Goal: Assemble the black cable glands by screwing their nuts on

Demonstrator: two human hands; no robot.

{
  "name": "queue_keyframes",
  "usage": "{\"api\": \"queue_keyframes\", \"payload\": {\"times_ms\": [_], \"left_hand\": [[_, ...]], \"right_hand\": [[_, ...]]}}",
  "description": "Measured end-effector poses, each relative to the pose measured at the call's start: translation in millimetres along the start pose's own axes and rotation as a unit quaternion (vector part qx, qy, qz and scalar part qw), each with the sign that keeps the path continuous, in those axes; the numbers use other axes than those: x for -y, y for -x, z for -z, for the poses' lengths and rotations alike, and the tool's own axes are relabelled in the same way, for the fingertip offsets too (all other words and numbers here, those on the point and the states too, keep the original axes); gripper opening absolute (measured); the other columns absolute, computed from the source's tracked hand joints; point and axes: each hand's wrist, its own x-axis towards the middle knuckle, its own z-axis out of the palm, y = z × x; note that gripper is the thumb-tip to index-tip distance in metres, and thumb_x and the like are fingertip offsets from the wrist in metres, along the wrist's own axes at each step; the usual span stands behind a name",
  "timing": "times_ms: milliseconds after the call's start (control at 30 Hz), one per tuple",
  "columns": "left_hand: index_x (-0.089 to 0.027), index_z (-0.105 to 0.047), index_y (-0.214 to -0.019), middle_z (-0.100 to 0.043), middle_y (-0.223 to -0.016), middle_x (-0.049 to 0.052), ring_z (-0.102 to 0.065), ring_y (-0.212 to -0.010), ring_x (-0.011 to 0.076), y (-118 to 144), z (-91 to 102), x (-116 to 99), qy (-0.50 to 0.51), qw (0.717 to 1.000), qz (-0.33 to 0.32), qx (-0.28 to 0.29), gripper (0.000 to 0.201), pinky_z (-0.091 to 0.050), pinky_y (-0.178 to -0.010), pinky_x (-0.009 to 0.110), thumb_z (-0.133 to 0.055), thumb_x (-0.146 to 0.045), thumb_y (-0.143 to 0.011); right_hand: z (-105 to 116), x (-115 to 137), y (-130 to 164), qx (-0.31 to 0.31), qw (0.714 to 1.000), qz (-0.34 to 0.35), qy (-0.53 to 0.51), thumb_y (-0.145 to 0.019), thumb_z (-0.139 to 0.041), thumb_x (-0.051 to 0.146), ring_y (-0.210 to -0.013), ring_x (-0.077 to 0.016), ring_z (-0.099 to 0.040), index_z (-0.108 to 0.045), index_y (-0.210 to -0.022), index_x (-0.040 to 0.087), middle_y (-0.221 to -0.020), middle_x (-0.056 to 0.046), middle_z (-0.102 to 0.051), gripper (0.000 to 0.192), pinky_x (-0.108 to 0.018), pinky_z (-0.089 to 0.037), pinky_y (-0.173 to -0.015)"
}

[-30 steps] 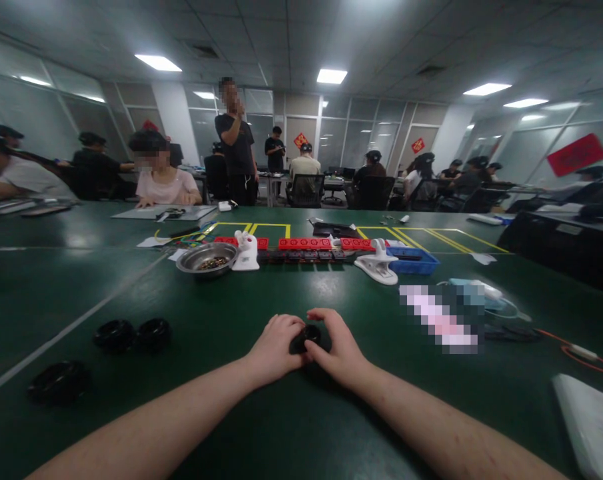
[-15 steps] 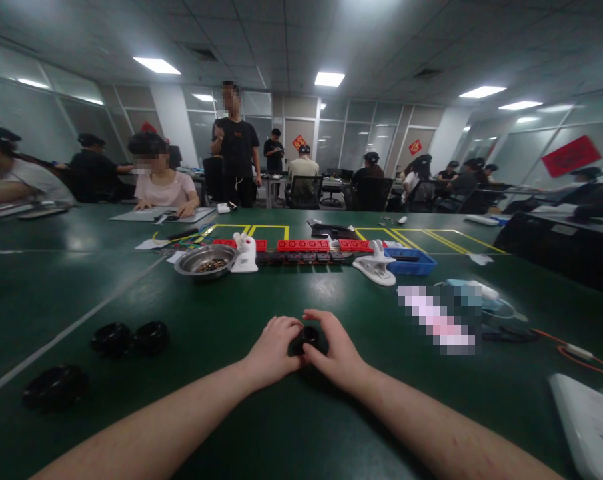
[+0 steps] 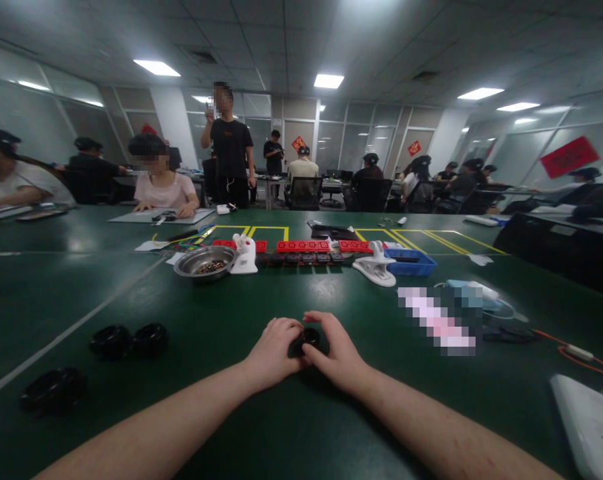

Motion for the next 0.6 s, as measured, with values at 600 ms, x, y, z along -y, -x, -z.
{"api": "queue_keyframes", "payload": {"times_ms": [600], "left_hand": [[-0.021,-0.057,-0.091,-0.055,-0.103,0.004,-0.046,-0.099,0.0228,-0.2,-0.7,1.4,-0.006,1.000,-0.006,-0.002,0.029,-0.032,-0.091,0.039,-0.061,-0.035,-0.066]], "right_hand": [[-1.9,-0.8,-1.4,-0.022,0.999,-0.024,0.011,-0.066,-0.059,0.019,-0.096,-0.0211,-0.047,-0.040,-0.108,0.019,-0.102,-0.007,-0.049,0.046,-0.038,-0.039,-0.085]]}}
